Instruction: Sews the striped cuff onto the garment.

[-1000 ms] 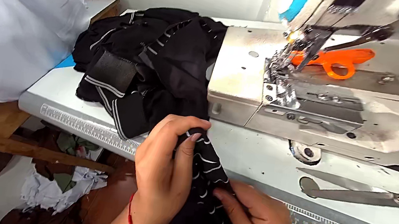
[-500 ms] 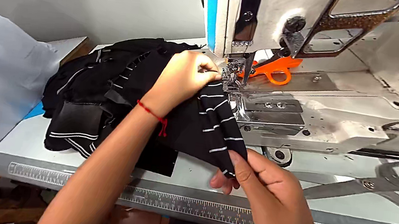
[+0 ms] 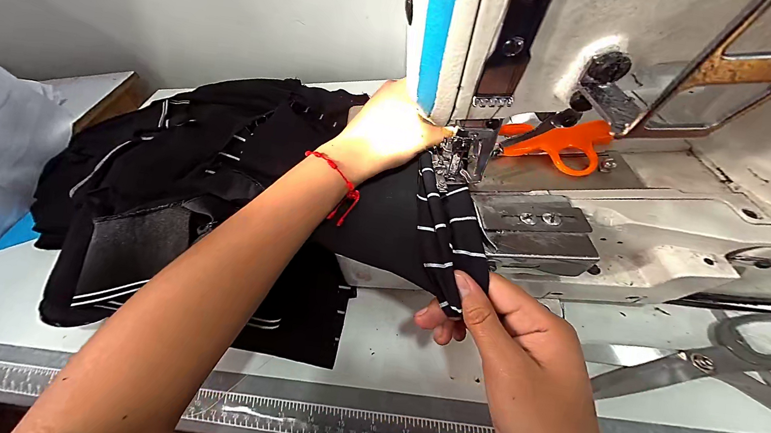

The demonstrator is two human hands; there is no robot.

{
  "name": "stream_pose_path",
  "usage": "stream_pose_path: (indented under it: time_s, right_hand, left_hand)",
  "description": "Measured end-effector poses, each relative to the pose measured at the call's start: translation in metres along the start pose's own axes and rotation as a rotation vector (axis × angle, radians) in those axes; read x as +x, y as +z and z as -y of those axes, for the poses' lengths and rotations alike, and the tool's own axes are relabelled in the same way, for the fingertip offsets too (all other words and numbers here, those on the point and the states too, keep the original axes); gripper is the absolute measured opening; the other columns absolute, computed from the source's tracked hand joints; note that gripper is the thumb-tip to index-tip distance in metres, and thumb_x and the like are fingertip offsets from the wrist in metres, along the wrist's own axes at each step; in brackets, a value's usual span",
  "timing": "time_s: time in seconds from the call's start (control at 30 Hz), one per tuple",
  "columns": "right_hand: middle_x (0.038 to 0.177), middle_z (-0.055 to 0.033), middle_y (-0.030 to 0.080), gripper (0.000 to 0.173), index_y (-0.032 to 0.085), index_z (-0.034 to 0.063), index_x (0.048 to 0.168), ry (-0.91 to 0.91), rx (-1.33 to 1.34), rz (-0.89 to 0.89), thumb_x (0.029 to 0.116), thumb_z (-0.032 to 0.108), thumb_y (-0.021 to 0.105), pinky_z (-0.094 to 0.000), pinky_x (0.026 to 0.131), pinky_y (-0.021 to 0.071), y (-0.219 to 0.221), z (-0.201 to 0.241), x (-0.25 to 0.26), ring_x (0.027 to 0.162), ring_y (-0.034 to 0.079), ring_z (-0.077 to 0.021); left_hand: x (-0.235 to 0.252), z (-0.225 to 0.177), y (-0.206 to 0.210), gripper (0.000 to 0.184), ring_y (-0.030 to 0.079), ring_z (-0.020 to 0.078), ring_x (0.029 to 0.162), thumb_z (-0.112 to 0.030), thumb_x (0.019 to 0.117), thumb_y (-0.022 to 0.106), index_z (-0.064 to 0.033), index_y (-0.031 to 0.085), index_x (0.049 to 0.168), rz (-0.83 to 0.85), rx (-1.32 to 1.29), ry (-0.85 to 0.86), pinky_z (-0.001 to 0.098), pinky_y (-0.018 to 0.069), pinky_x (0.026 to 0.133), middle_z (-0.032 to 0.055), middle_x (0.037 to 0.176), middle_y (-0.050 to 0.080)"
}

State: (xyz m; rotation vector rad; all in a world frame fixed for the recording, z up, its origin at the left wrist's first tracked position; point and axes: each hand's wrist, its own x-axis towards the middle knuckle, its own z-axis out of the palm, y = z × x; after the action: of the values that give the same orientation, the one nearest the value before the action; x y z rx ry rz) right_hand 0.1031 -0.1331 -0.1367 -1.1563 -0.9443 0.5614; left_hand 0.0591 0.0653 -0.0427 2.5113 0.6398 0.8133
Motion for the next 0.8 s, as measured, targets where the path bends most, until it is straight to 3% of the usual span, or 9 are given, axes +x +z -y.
stream_pose_path:
  time_s: [0.17,0.23,0.33,0.4,0.47,0.6,0.63,0.73,0.8]
  right_hand:
    - [0.075,0.0010,0.075,0.026,0.071,0.0068,0.093,0.031,0.000,-0.016,0.1058,0.011,0.049,-0.0160,0.064,0.0566,0.000,0.001,0.003,0.067,0.069,-0.0035]
    - [0.075,0.0020,0.075,0.026,0.070,0.0068,0.092,0.053,-0.030,0.026,0.1052,0.011,0.049,-0.0161,0.063,0.0561,-0.005,0.004,0.005,0.066,0.069,-0.0032]
    - [0.069,0.0085,0.072,0.027,0.069,0.0118,0.089,0.134,0.037,0.159,0.1058,0.012,0.048,-0.0135,0.054,0.0526,-0.021,0.016,0.008,0.058,0.065,0.0022]
    - [0.063,0.0115,0.067,0.032,0.070,0.0123,0.092,0.247,0.188,0.240,0.1067,0.011,0.041,-0.0102,0.044,0.0446,-0.028,0.033,0.009,0.048,0.056,0.0065]
    - [0.060,0.0120,0.065,0.035,0.069,0.0126,0.092,0.290,0.275,0.272,0.1067,0.010,0.037,-0.0083,0.039,0.0393,-0.026,0.045,0.009,0.044,0.051,0.0088]
    - [0.057,0.0101,0.063,0.034,0.066,0.0133,0.084,0.216,0.329,0.261,0.1068,0.011,0.040,-0.0089,0.037,0.0409,-0.012,0.045,0.012,0.042,0.052,0.0074]
    - [0.056,0.0093,0.063,0.035,0.065,0.0133,0.082,0.202,0.335,0.251,0.1067,0.010,0.041,-0.0091,0.037,0.0409,-0.010,0.044,0.013,0.041,0.052,0.0069]
    - [0.053,0.0077,0.061,0.037,0.066,0.0136,0.078,0.207,0.298,0.202,0.1060,0.011,0.042,-0.0100,0.037,0.0406,-0.009,0.047,0.014,0.040,0.051,0.0059]
    - [0.052,0.0061,0.060,0.038,0.067,0.0134,0.078,0.220,0.267,0.179,0.1062,0.012,0.043,-0.0107,0.036,0.0404,-0.013,0.049,0.016,0.039,0.050,0.0047]
  left_hand:
    - [0.004,0.004,0.000,0.026,0.068,0.0130,0.097,-0.016,0.0878,0.078,-0.0009,0.071,0.108,0.032,0.023,0.014,0.0349,0.0518,0.089,0.0098,0.100,0.073]
    - [-0.008,0.006,-0.009,0.019,0.070,0.0193,0.090,-0.017,0.0899,0.074,0.0000,0.074,0.098,-0.031,0.120,0.139,0.0398,0.0540,0.081,0.0120,0.092,0.074]
    - [-0.077,-0.022,-0.029,0.016,0.068,0.0232,0.096,-0.005,0.0954,0.059,-0.0034,0.075,0.098,-0.242,0.296,0.257,0.0399,0.0555,0.086,0.0103,0.099,0.072]
    - [-0.143,-0.031,-0.006,0.020,0.066,0.0134,0.088,-0.012,0.1011,0.052,-0.0111,0.066,0.087,-0.360,0.161,0.474,0.0284,0.0544,0.082,0.0027,0.088,0.069]
    - [-0.176,-0.032,0.035,0.020,0.066,0.0172,0.085,-0.009,0.1026,0.053,-0.0102,0.063,0.086,-0.324,0.061,0.621,0.0294,0.0543,0.084,0.0051,0.083,0.068]
    - [-0.165,-0.029,0.074,0.012,0.060,0.0103,0.095,-0.020,0.1044,0.050,-0.0146,0.059,0.099,-0.572,0.307,0.265,0.0213,0.0476,0.091,0.0002,0.093,0.062]
    - [-0.157,-0.031,0.074,0.013,0.059,0.0105,0.091,-0.023,0.1037,0.050,-0.0153,0.057,0.095,-0.607,0.350,0.222,0.0211,0.0470,0.086,0.0000,0.089,0.060]
    - [-0.135,-0.036,0.073,0.029,0.065,0.0167,0.064,-0.024,0.0886,0.062,-0.0111,0.062,0.063,-0.641,0.353,0.194,0.0311,0.0496,0.057,0.0048,0.062,0.062]
    - [-0.125,-0.042,0.074,0.028,0.065,0.0194,0.064,-0.025,0.0838,0.064,-0.0102,0.064,0.060,-0.627,0.358,0.160,0.0360,0.0471,0.055,0.0066,0.062,0.063]
